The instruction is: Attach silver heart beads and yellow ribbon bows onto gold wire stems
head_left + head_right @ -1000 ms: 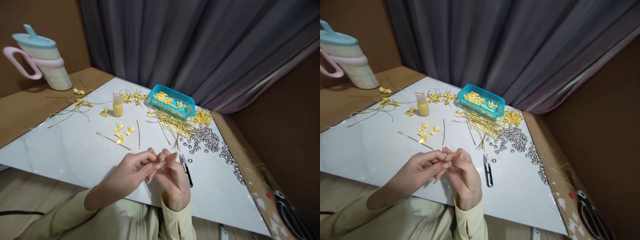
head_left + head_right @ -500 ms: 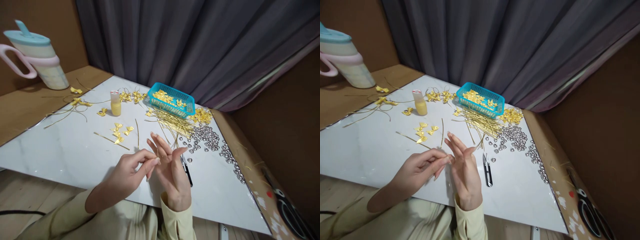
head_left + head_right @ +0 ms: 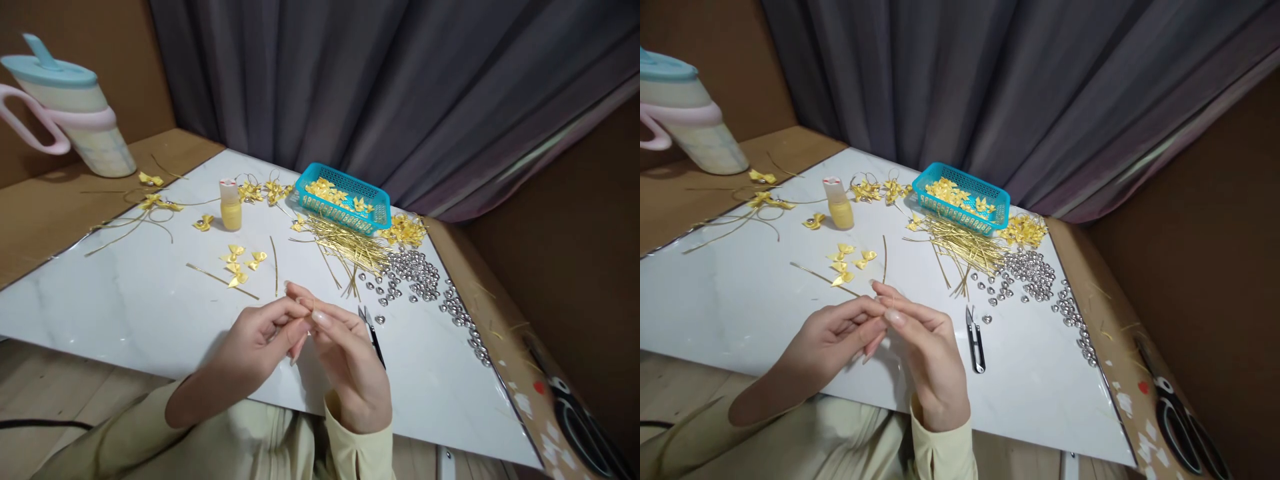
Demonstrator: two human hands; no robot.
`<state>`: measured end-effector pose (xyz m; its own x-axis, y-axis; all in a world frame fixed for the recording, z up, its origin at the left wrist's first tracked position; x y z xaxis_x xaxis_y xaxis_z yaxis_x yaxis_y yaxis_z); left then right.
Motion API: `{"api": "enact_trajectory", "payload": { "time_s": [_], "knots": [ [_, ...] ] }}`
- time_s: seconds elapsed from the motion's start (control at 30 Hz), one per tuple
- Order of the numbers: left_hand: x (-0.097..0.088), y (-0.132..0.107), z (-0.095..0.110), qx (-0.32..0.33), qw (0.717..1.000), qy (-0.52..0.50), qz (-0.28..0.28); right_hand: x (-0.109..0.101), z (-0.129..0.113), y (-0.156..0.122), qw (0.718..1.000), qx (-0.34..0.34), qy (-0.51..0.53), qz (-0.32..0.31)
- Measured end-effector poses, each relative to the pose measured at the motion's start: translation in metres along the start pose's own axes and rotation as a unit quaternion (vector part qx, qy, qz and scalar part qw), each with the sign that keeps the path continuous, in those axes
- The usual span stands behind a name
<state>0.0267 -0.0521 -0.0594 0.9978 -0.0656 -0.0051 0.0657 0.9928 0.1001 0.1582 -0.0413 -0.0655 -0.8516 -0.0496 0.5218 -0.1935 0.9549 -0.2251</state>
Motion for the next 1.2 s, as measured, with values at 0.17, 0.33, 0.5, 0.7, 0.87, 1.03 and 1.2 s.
{"api": "enact_trajectory", "payload": {
  "time_s": [0.17, 0.33, 0.5, 0.7, 0.87, 1.03, 1.2],
  "knots": [
    [0.003, -0.001, 0.000, 0.042, 0.998, 0.040, 0.028, 0.002, 0.001, -0.003, 0.998, -0.019, 0.005, 0.058],
    [0.004, 0.001, -0.003, 0.047, 0.997, 0.039, 0.043, 0.000, 0.003, -0.001, 0.996, -0.019, 0.007, 0.089],
    [-0.002, 0.002, -0.007, 0.035, 0.994, 0.050, 0.091, -0.008, -0.001, -0.001, 0.992, -0.051, 0.004, 0.119],
    [-0.008, 0.002, -0.004, 0.034, 0.982, 0.095, 0.160, -0.010, -0.012, -0.010, 0.978, -0.097, -0.124, 0.137],
    [-0.004, 0.002, -0.001, -0.050, 0.985, 0.040, 0.160, -0.006, -0.016, -0.011, 0.988, -0.048, -0.148, 0.019],
    [-0.004, 0.007, -0.005, -0.053, 0.995, 0.015, 0.082, -0.006, -0.018, -0.008, 0.991, -0.039, -0.128, -0.002],
    [-0.002, 0.007, -0.005, -0.064, 0.996, -0.035, 0.053, -0.007, -0.018, -0.008, 0.991, -0.046, -0.124, -0.013]
  ]
}}
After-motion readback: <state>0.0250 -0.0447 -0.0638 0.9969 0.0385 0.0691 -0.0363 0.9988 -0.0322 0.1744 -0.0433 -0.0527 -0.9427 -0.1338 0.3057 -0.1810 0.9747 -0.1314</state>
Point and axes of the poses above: each hand's wrist, its own y-axis towards the middle knuckle, its own x-axis out of the palm, z = x × y, the point moved 1 cm from there along y, towards the middle knuckle, and after that the axes turned 9 degrees about z, right-handed, at the moved point
